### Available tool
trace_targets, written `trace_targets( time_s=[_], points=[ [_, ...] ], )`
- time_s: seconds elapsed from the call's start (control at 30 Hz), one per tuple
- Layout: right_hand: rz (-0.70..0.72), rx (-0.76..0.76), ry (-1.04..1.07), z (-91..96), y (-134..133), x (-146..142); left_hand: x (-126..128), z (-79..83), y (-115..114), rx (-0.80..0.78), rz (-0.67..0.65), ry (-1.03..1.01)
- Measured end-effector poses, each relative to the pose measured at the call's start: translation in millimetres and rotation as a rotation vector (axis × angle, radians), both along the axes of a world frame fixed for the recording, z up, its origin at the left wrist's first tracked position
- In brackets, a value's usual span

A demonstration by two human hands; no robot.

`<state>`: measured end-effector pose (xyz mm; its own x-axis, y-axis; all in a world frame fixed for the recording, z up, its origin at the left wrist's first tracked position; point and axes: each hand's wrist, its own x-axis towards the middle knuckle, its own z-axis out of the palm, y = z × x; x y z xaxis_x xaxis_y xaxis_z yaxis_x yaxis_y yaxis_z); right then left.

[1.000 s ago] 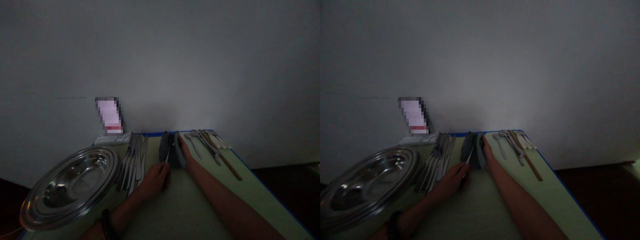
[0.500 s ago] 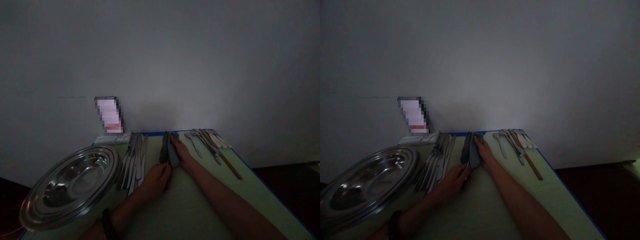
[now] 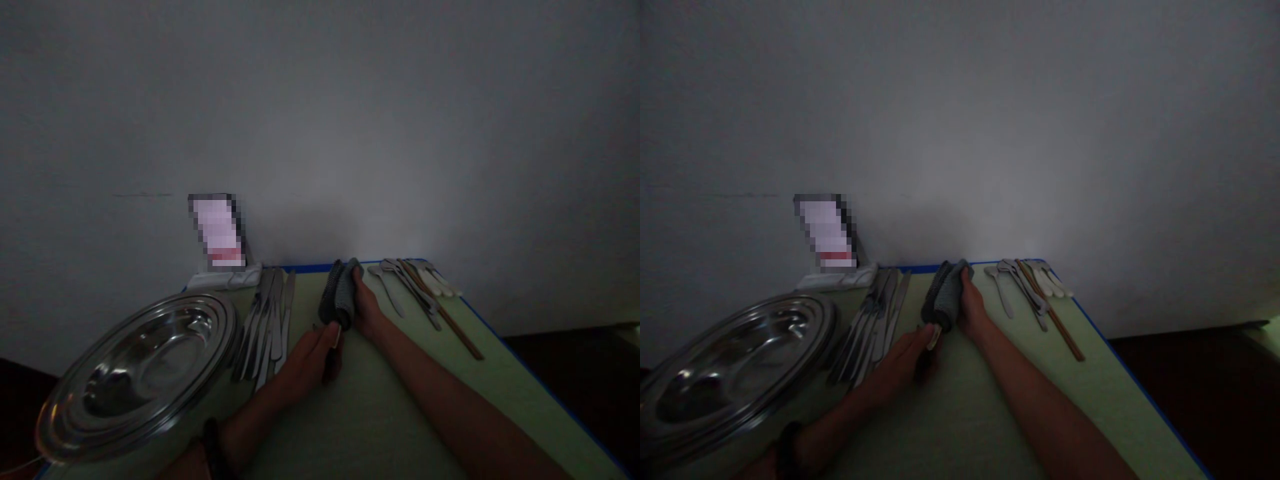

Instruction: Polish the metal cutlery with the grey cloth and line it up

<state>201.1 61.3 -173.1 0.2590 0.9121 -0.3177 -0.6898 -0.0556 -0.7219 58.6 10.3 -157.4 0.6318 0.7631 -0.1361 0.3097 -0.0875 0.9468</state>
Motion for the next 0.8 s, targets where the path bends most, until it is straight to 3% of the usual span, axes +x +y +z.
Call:
trace_targets(
  time_s=[0.27, 0.53, 0.8],
  points=[
    [0.006, 0.055, -0.129, -3.3, -1.1, -0.8, 1.4, -1.7, 1.1, 0.058, -0.059, 0.051],
    [0.039, 0.129, -0.309, -3.3, -5.8, -5.7, 6.2, 1.3, 4.8, -0.012, 0.055, 0.127],
    [0.019, 0.052, -0.253, -3.2, -3.4, -3.3, 6.2, 2.5, 6.0, -0.007, 0.087, 0.131]
  ],
)
